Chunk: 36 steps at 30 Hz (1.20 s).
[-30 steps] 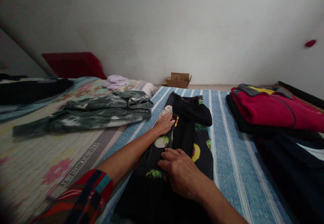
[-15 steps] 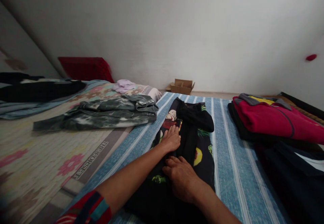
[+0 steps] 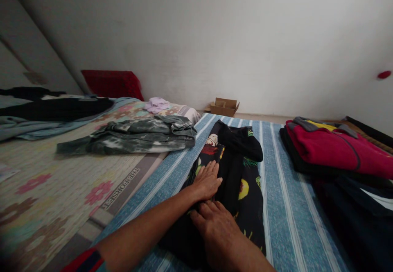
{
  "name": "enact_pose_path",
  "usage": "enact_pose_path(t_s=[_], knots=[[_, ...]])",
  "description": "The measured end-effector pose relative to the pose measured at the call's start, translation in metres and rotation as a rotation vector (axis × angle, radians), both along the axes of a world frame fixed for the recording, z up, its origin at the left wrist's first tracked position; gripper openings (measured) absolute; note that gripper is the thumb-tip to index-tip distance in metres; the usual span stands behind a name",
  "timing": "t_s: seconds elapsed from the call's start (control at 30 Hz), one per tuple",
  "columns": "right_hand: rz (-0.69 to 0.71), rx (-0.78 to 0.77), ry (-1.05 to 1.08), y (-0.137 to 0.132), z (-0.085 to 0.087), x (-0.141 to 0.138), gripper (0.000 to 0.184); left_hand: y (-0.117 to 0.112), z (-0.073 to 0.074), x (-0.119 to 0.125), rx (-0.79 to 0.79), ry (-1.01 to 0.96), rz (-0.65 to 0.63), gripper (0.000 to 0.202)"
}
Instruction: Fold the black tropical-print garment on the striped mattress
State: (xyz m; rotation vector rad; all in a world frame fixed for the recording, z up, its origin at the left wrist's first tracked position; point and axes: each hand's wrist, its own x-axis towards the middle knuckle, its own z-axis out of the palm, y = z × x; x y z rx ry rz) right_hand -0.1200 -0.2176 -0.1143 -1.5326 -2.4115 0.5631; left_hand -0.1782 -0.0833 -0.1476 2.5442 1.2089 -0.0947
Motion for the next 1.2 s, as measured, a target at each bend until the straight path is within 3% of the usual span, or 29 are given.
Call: enact_pose_path(t_s=[0.27, 0.47, 0.53, 0.63, 0.8, 1.0, 1.2], knots=[[0.01, 0.056, 0.045, -0.006, -0.011, -0.017, 0.051, -0.003, -0.019, -0.018, 0.073, -0.032, -0.048, 0.067], [-0.015, 0.054, 0.069, 0.0, 0.015, 0.005, 0.027, -0.006, -0.006, -0.02, 0.053, 0.046, -0.061, 0.067], [-0.134, 0.064, 0.009, 0.014, 0.026, 0.022, 0.027, -0.008, -0.004, -0.023, 0.049, 0.064, -0.085, 0.066], [-0.426, 0.132, -0.131, 0.052, 0.033, 0.055, 0.028, -0.011, -0.006, -0.028, 0.096, 0.031, -0.111, 0.066], [-0.806, 0.183, -0.301, 0.124, 0.017, 0.1, 0.032, -0.013, -0.004, -0.03, 0.069, 0.015, -0.094, 0.068], [-0.963, 0.162, -0.164, 0.165, -0.003, 0.132, 0.024, -0.011, -0.01, -0.033, 0.061, -0.017, -0.109, 0.067], [-1.08, 0.338, 0.205, 0.176, 0.027, 0.17, 0.034, -0.011, -0.016, -0.035, 0.052, -0.067, -0.114, 0.068]])
